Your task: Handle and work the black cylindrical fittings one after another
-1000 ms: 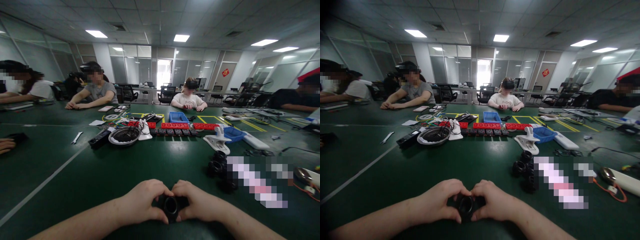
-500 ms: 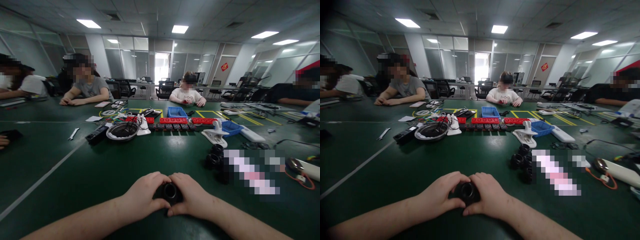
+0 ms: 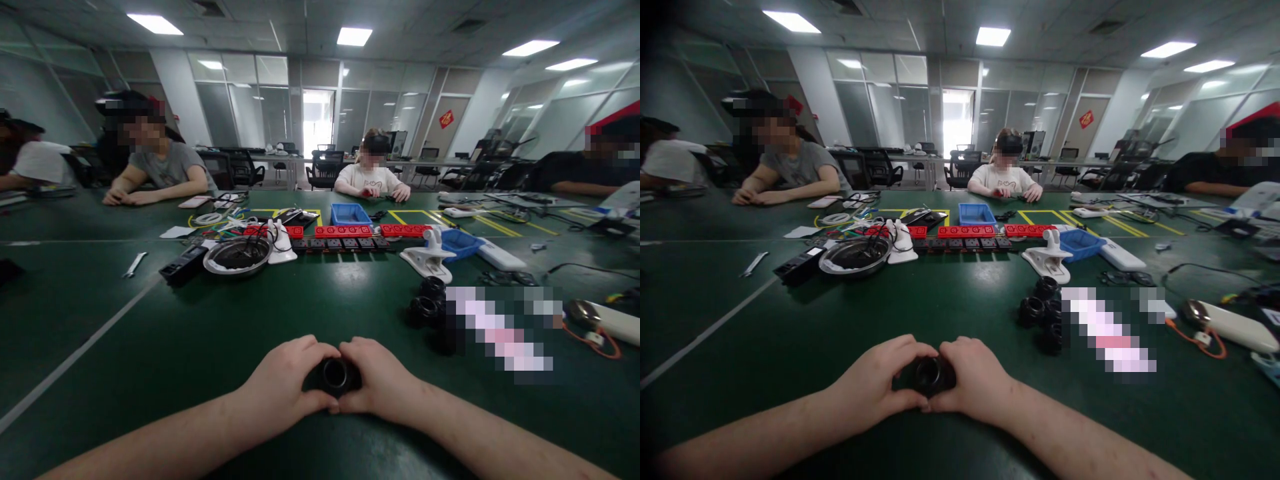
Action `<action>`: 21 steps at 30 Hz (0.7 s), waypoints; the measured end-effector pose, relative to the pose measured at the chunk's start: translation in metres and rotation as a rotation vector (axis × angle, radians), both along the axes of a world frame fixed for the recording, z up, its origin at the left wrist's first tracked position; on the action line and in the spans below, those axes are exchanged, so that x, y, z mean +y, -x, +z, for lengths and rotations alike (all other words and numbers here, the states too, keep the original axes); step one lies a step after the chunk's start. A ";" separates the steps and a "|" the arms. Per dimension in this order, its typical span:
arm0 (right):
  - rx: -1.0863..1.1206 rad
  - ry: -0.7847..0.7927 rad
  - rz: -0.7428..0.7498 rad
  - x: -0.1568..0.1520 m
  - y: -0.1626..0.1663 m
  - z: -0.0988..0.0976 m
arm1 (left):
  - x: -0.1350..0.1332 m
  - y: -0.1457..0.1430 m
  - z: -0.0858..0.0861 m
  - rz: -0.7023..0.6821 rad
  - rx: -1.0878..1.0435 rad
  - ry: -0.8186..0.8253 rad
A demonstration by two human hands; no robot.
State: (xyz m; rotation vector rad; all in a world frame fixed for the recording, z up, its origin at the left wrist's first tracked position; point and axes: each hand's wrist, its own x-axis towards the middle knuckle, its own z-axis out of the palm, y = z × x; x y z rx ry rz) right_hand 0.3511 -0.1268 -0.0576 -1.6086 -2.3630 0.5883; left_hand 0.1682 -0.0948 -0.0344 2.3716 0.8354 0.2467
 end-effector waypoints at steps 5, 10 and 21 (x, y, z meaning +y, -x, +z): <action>0.078 0.003 -0.022 -0.003 0.003 0.002 | 0.002 -0.001 -0.004 0.012 -0.101 -0.031; 0.351 0.203 0.171 0.005 -0.016 0.008 | 0.005 0.001 -0.005 -0.077 -0.118 0.019; 0.272 0.236 0.138 0.009 -0.012 0.002 | 0.001 -0.003 -0.008 -0.047 -0.142 0.010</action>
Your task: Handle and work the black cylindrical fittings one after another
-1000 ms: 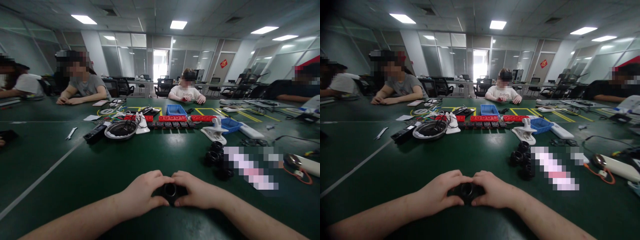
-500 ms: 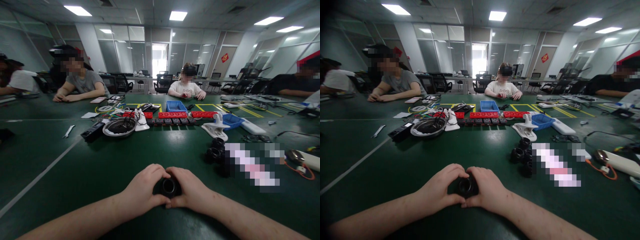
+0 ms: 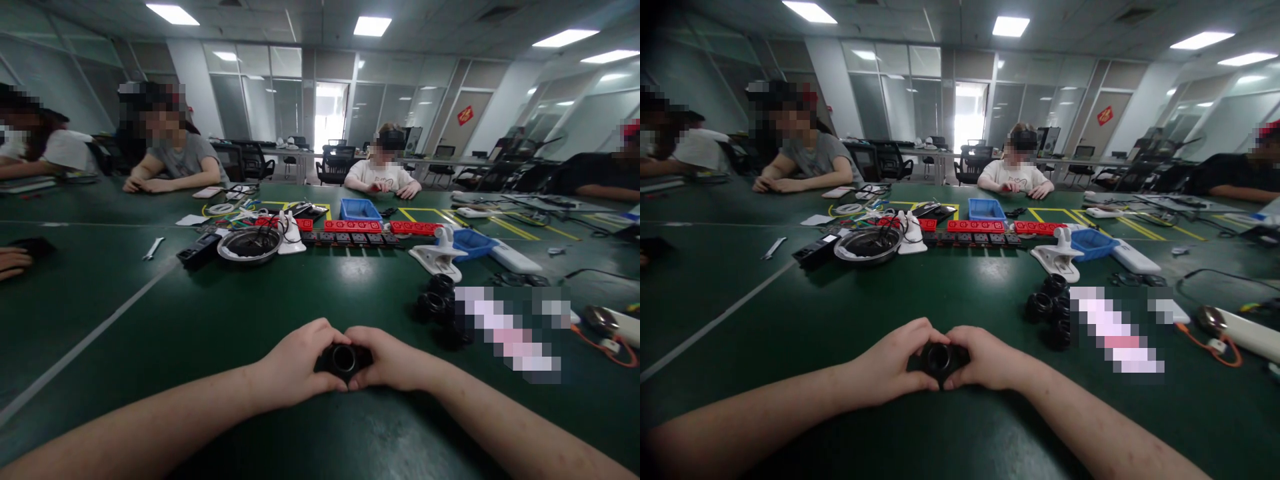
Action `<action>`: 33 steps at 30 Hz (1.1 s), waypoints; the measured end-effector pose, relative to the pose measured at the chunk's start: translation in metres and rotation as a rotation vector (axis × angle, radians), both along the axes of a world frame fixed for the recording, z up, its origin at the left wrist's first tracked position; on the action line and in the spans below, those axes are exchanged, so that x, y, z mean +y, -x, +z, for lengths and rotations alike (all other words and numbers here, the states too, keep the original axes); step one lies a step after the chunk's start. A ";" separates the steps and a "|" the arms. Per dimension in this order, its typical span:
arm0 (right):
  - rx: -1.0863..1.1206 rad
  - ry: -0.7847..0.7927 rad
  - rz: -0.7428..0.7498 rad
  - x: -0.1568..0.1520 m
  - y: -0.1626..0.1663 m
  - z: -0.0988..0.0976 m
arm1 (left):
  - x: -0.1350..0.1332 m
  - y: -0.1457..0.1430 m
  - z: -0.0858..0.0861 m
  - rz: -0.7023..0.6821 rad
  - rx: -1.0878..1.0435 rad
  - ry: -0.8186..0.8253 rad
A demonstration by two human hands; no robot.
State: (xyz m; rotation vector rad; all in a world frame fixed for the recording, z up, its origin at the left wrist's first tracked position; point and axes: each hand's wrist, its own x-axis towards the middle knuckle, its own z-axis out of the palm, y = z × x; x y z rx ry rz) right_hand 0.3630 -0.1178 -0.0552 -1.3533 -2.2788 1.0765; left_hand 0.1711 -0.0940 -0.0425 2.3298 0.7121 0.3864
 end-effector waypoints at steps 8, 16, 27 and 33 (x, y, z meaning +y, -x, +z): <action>-0.381 -0.480 -0.190 -0.015 0.021 -0.005 | -0.014 -0.007 0.001 0.289 0.043 -0.084; -0.059 -0.156 0.094 -0.004 -0.004 0.005 | 0.007 0.005 -0.004 -0.022 -0.024 0.005; -0.153 -0.190 -0.061 -0.005 0.005 -0.001 | 0.000 0.001 -0.004 0.073 -0.017 0.062; -0.349 -0.453 -0.184 -0.012 0.017 -0.010 | -0.006 -0.003 -0.003 0.220 0.002 -0.014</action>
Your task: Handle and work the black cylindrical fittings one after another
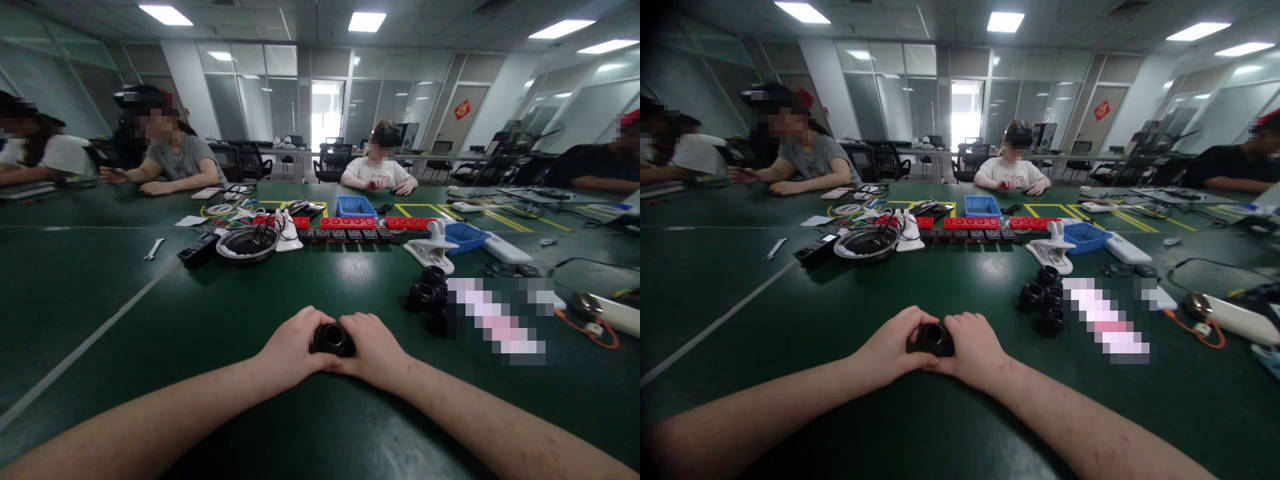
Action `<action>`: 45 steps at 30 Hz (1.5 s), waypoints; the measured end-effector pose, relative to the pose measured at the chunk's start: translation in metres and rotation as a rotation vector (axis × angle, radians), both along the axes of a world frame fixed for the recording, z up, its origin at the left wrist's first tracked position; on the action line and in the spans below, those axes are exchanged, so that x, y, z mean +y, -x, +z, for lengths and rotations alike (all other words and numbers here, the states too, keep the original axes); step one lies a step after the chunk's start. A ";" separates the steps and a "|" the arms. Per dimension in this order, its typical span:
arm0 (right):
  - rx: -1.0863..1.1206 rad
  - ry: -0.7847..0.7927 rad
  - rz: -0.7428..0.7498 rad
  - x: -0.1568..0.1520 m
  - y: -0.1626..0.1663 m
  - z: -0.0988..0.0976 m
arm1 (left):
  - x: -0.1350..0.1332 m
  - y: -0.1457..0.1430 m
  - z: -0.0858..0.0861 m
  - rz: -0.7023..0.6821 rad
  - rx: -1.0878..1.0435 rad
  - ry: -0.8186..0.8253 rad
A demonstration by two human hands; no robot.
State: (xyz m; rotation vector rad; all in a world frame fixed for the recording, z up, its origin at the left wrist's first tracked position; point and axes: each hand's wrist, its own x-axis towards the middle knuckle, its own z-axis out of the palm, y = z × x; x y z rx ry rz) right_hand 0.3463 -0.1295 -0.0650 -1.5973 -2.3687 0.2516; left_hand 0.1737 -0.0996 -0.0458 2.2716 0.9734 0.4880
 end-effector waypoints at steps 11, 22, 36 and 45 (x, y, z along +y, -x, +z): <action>0.284 0.314 0.242 0.013 -0.024 0.010 | 0.004 0.003 -0.004 -0.151 -0.061 0.069; 0.043 0.011 -0.017 0.002 -0.001 0.000 | 0.000 -0.005 -0.004 0.054 -0.043 0.013; 0.213 0.209 -0.012 0.006 -0.008 0.003 | 0.001 -0.001 -0.004 0.016 -0.044 0.083; 0.203 0.156 0.065 0.001 -0.006 0.008 | 0.003 0.000 -0.002 0.007 -0.060 0.079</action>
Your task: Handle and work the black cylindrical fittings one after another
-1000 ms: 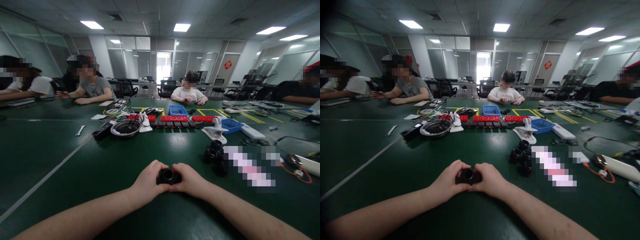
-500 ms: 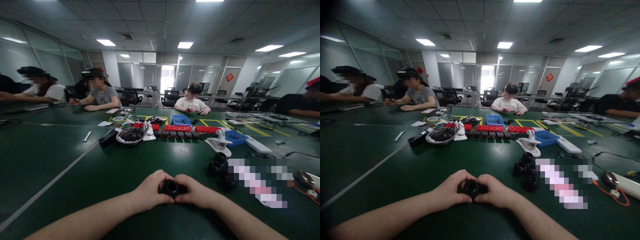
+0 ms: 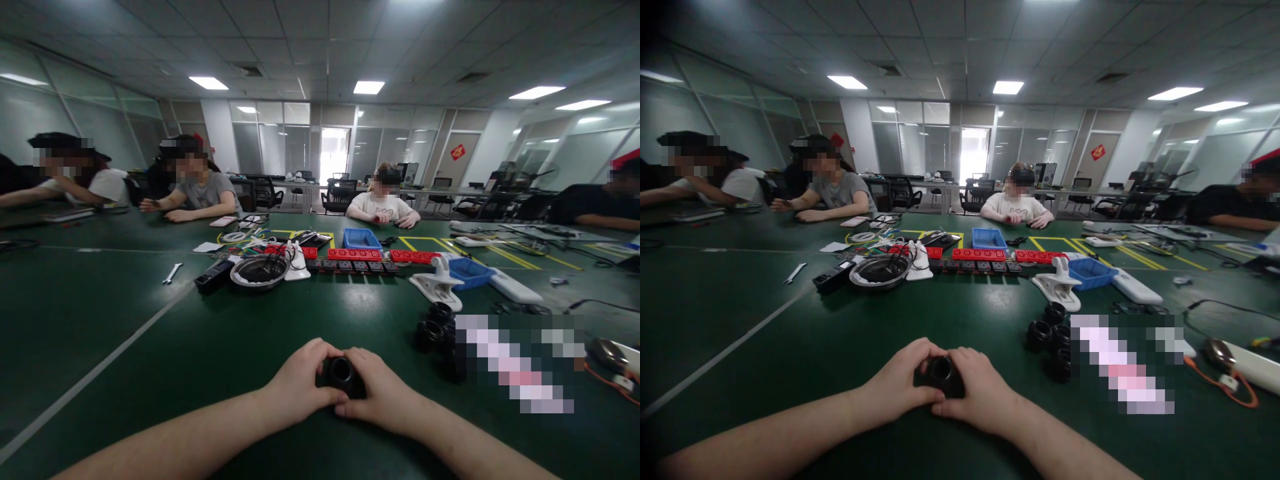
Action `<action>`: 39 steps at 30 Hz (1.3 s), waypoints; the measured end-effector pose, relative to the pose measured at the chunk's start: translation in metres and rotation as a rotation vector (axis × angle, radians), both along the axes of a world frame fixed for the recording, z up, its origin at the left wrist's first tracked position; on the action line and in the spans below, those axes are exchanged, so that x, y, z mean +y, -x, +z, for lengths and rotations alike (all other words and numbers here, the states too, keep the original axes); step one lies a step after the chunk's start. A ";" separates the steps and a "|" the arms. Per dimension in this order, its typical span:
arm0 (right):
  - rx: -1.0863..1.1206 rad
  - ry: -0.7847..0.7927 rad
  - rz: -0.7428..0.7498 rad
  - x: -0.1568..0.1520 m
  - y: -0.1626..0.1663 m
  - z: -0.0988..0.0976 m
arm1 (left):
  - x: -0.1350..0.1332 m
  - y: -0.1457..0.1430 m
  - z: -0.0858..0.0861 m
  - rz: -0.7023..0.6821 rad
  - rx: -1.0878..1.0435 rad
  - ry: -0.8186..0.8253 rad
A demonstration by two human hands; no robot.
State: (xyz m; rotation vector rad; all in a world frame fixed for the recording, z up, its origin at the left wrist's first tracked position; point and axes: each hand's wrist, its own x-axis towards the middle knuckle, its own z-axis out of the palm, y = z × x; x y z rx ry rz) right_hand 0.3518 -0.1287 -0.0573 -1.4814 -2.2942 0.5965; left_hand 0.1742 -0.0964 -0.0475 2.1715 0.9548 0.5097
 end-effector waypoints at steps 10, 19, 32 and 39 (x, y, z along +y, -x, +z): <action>0.126 0.191 0.038 0.011 -0.014 -0.001 | 0.004 0.002 -0.004 -0.090 -0.034 0.043; -0.203 -0.086 -0.066 -0.002 0.005 -0.005 | -0.003 -0.002 -0.006 0.052 -0.030 0.005; 0.038 0.079 0.105 0.008 -0.012 -0.002 | 0.002 0.002 -0.003 -0.077 -0.028 0.050; -0.219 -0.144 -0.099 0.000 0.005 -0.006 | -0.002 -0.004 -0.007 0.074 -0.012 0.017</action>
